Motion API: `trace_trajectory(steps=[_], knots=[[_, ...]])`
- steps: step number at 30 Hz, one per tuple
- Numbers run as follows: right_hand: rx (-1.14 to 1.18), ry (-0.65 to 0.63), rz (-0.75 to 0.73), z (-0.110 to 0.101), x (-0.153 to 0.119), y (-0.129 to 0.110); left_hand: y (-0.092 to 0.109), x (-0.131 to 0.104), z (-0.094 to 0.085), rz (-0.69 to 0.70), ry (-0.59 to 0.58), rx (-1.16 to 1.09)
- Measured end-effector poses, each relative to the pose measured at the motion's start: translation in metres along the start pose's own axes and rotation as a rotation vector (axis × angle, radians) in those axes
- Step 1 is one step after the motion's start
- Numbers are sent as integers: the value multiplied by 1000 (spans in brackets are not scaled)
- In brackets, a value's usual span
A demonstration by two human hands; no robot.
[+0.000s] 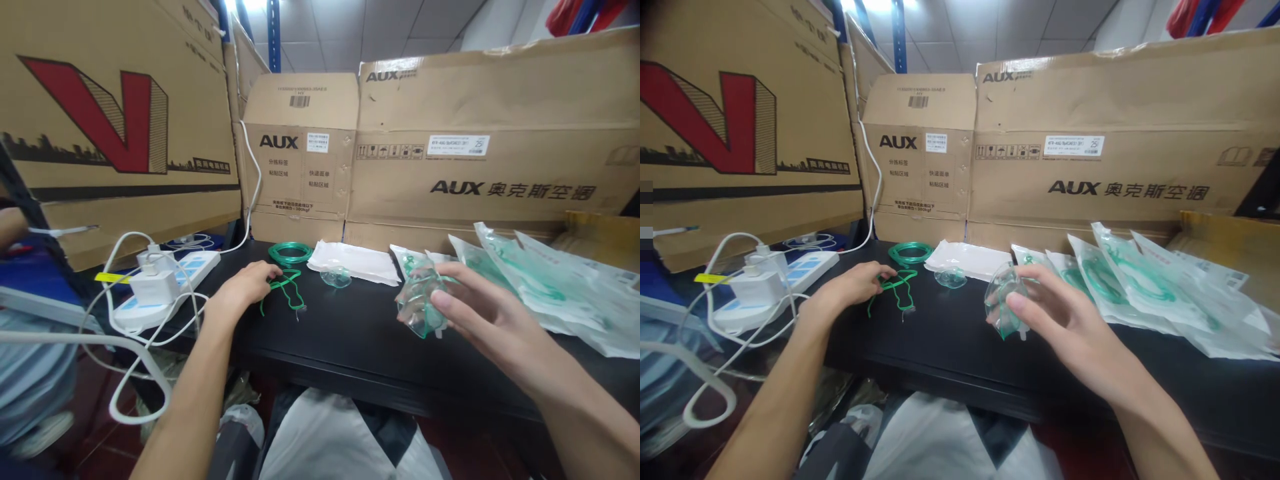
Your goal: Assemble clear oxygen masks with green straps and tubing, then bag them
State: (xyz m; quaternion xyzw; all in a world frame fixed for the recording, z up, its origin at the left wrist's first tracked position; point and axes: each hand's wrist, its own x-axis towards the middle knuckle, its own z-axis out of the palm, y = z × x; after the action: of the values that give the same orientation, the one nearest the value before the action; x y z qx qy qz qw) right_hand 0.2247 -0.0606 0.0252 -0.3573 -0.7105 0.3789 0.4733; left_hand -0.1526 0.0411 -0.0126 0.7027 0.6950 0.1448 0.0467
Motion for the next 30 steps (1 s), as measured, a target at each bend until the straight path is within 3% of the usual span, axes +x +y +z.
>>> trace_trajectory(steps=[6,9,11,13,16,20,25,30], knots=[[-271,-65,-66,3,5,11,27,-6,-5,65,128,18],[-367,-54,-72,10,9,17,59,-24,-16,186,178,-54],[-420,-22,-71,14,12,24,89,-41,-19,423,116,-317],[-442,-15,-90,18,16,30,119,-56,-16,609,-40,-494],[-457,-16,-154,19,19,36,149,-66,-4,673,-130,-591],[-431,70,-110,15,21,32,156,-57,10,671,-79,-727],[-230,70,29,13,22,25,150,-51,7,727,-134,-877],[-253,115,-20,10,22,26,150,-52,6,599,-216,-1095]])
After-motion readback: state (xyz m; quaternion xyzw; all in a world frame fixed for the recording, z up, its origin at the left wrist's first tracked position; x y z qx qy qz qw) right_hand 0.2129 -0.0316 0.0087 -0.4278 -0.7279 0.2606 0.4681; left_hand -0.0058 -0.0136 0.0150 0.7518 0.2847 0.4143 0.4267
